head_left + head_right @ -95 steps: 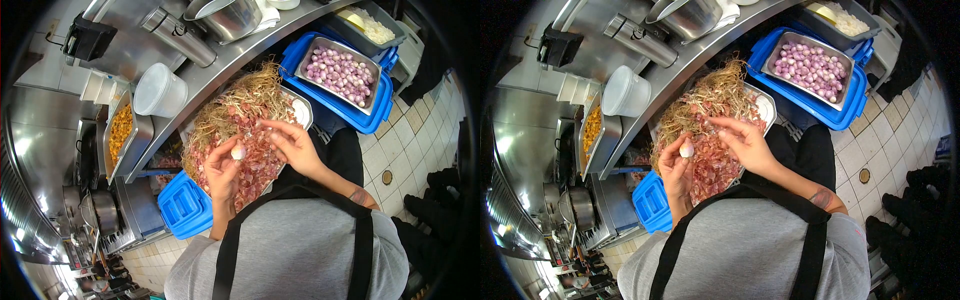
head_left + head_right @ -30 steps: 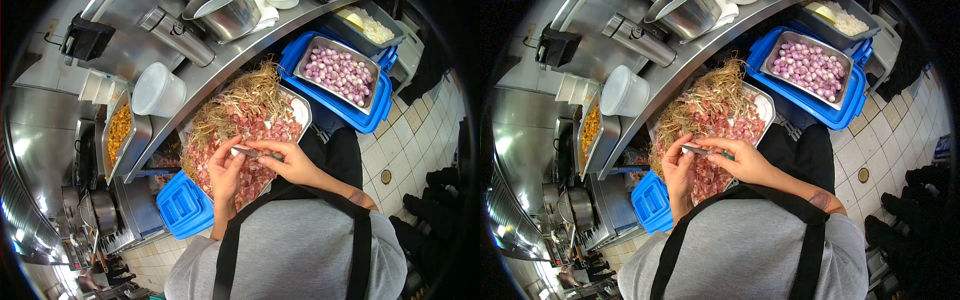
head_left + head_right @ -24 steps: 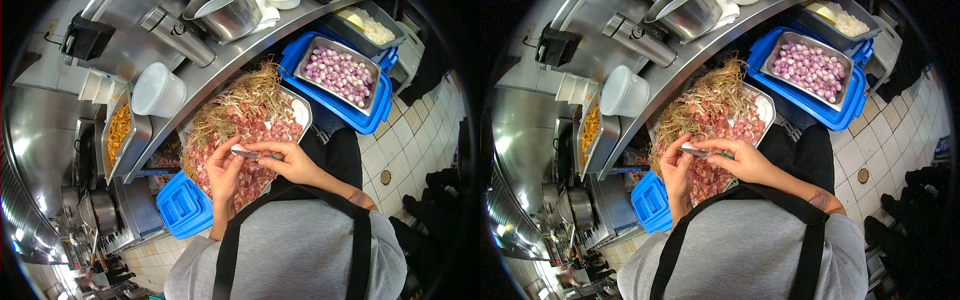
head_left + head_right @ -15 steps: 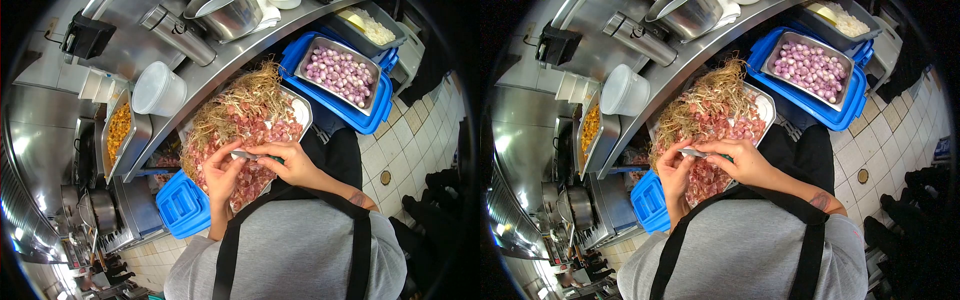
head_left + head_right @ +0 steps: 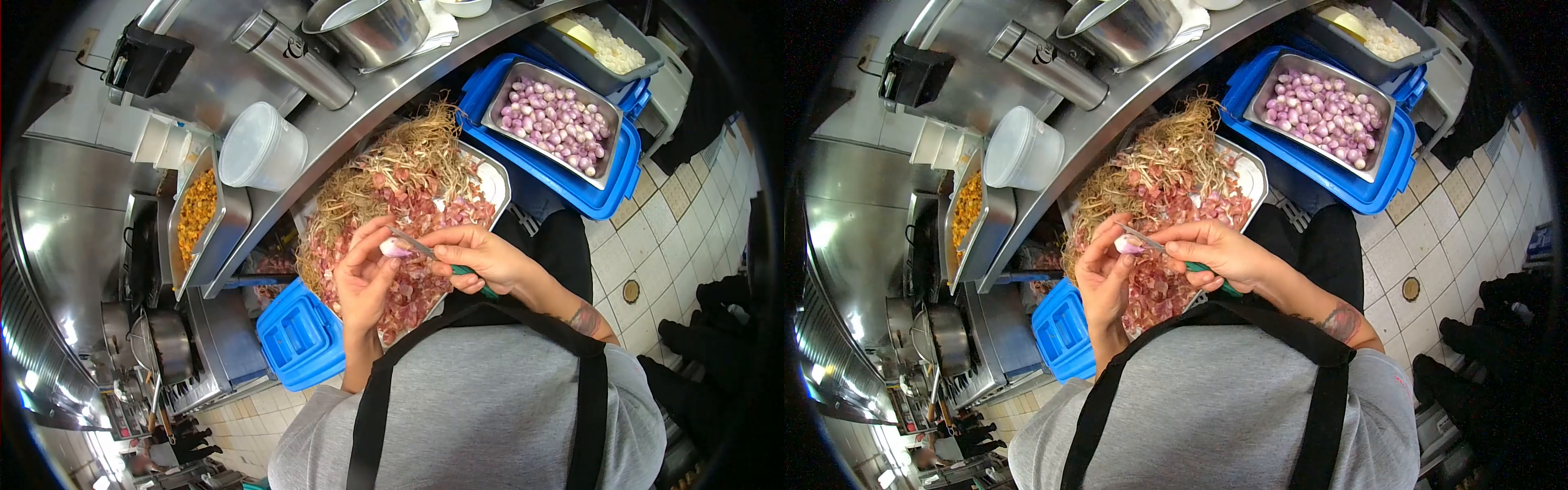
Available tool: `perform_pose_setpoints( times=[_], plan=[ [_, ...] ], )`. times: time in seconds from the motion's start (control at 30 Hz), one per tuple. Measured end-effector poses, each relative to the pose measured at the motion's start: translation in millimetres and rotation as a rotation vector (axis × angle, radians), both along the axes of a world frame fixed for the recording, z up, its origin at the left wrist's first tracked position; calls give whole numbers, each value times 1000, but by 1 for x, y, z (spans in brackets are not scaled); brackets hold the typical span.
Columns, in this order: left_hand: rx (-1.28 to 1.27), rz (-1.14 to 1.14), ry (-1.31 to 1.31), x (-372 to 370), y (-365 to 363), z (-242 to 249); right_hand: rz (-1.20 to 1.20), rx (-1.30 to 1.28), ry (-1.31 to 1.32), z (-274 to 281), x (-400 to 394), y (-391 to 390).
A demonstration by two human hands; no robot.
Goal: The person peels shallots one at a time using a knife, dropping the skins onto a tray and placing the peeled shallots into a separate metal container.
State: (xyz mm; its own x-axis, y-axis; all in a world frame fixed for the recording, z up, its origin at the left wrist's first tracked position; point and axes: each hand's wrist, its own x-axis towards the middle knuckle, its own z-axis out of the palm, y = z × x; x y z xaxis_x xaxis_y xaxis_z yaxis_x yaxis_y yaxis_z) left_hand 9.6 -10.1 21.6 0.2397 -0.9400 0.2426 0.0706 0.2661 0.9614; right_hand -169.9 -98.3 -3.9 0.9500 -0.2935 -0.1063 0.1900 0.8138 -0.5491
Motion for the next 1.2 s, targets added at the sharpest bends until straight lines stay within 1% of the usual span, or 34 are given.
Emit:
perform_pose_setpoints(
  times=[0.07,0.13,0.23,0.33,0.37,0.47,0.53,0.67,0.73,0.77,0.87,1.03,1.2],
  plan=[
    [-29,30,-47,5,0,-3,3,26,-9,-2,1,1],
    [8,18,6,5,1,-3,-19,18,-17,-3,3,3],
    [5,19,91,7,2,-6,-142,-105,45,2,6,6],
    [24,42,179,3,2,-6,-328,-317,108,2,8,6],
    [38,55,209,2,2,-5,-321,-373,106,4,7,6],
    [29,72,125,3,-1,-8,-311,-533,99,11,4,9],
    [26,18,71,2,0,-4,-329,-626,99,15,4,12],
    [32,-4,2,3,0,-1,-312,-669,135,19,3,10],
    [-1,-22,35,4,0,-5,-304,-677,155,16,2,9],
    [-17,-32,51,4,1,-6,-303,-633,151,15,1,8],
    [67,-20,150,2,4,-4,-331,-532,159,7,1,5],
    [71,-30,347,4,2,-3,-443,-463,204,3,3,4],
    [74,-35,447,5,3,-5,-513,-548,183,8,7,11]
  ],
)
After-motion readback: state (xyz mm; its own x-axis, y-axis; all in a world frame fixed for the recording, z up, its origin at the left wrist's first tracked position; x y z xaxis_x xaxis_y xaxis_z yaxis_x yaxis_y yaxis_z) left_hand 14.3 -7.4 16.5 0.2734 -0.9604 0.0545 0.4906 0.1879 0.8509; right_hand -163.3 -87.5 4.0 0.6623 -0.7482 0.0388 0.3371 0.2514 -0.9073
